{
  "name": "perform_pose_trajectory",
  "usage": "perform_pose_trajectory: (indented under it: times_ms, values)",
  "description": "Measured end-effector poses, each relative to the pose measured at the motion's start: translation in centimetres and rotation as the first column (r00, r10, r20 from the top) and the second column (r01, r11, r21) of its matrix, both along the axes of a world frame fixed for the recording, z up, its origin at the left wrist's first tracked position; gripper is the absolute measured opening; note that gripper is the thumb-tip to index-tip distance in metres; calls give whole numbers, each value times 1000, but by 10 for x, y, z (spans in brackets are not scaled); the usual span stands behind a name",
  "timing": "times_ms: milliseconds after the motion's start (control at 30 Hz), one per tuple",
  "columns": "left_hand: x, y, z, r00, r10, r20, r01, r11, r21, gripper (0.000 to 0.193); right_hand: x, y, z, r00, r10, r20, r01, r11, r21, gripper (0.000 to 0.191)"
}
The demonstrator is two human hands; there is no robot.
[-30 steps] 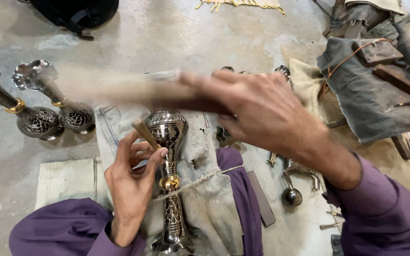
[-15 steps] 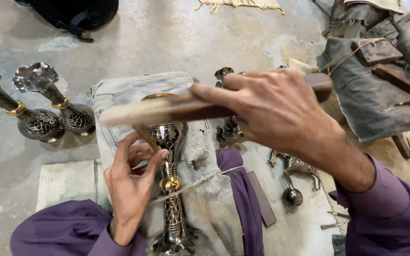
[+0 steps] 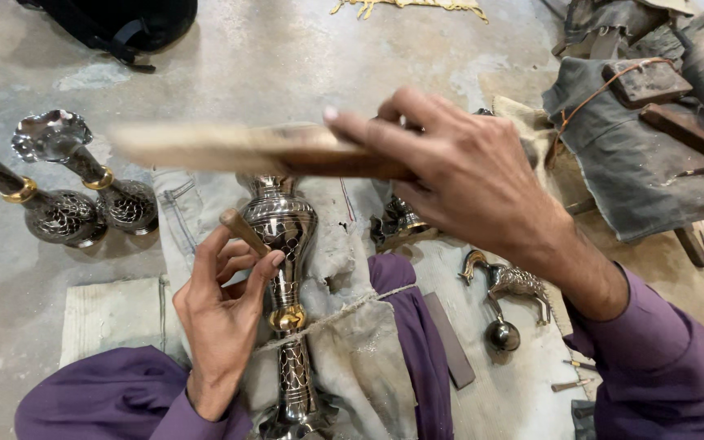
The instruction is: The person holds a small punch against the surface of an engraved silver vase resting on a padded lap board and strikes the punch with a wooden mallet, working the patterned areas of the vase body. The person repositions the punch repeatedly around the vase while hammering.
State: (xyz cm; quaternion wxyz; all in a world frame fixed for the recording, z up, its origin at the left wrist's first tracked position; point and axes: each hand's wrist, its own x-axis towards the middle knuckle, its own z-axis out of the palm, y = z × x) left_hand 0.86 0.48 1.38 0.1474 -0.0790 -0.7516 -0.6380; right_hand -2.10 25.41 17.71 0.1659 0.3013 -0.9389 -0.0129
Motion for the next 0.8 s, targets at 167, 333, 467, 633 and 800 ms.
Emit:
perform_pose_trajectory:
  times_ms: [167, 333, 467, 633, 800]
  values:
    - [1, 1, 3, 1000, 16, -11, -17, 997, -71, 50, 6, -11, 11, 998, 39, -48, -35, 996, 80, 60]
    - [0, 2, 8, 999, 24, -45, -29, 995, -98, 47, 3, -21, 7, 994, -61, 90, 59, 998, 25, 63]
    - [-1, 2, 10, 1000, 15, 16, -14, 996, -84, 48, -2, -19, 1, 996, -87, 13, 84, 984, 158, 52]
    - [1, 3, 12, 1000, 6, 24, -5, 998, -61, 48, -1, -17, -2, 999, 40, -11, -41, 995, -93, 67]
    - [0, 4, 12, 1000, -2, 2, 2, 997, -74, 49, 1, -17, -2, 996, -69, 60, 75, 993, -91, 66]
